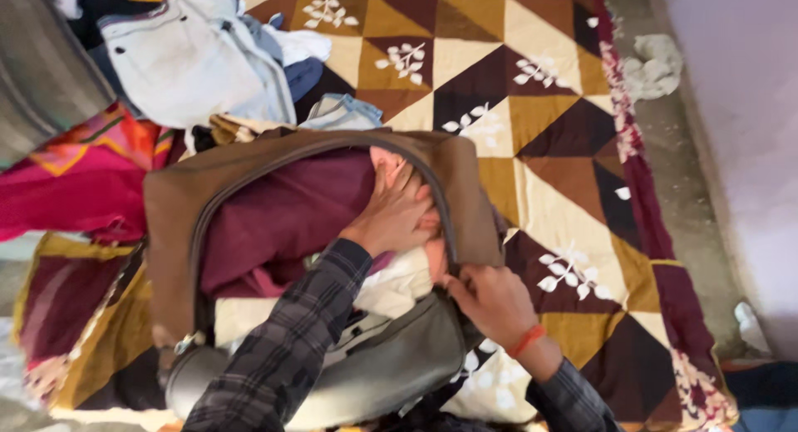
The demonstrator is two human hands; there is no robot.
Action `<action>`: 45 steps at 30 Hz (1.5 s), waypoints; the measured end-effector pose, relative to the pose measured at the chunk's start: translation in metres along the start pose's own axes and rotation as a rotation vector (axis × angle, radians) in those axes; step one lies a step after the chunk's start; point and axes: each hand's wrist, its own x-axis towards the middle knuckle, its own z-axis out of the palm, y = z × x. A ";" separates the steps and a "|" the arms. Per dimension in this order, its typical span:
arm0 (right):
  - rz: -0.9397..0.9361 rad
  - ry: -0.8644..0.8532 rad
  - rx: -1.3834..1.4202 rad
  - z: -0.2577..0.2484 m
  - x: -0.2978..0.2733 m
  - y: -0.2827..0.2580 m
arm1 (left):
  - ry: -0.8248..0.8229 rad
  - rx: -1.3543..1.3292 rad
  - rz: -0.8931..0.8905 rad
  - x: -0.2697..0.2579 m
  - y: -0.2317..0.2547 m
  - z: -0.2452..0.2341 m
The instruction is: The person folds several shirts and places them into a brown duffel bag on a bed, before closing the bag's main zipper.
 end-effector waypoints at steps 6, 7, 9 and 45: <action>-0.010 0.217 0.289 0.007 -0.053 -0.013 | 0.189 -0.159 0.114 -0.072 0.026 -0.014; 0.035 0.186 0.306 0.009 -0.055 -0.015 | 0.173 -0.148 0.107 -0.078 0.027 -0.022; 0.127 0.104 0.327 0.014 -0.065 -0.017 | 0.141 -0.146 0.078 -0.098 0.037 -0.034; 0.372 -0.311 1.537 0.000 -0.080 0.020 | 1.123 -1.867 -1.147 -0.373 0.074 -0.009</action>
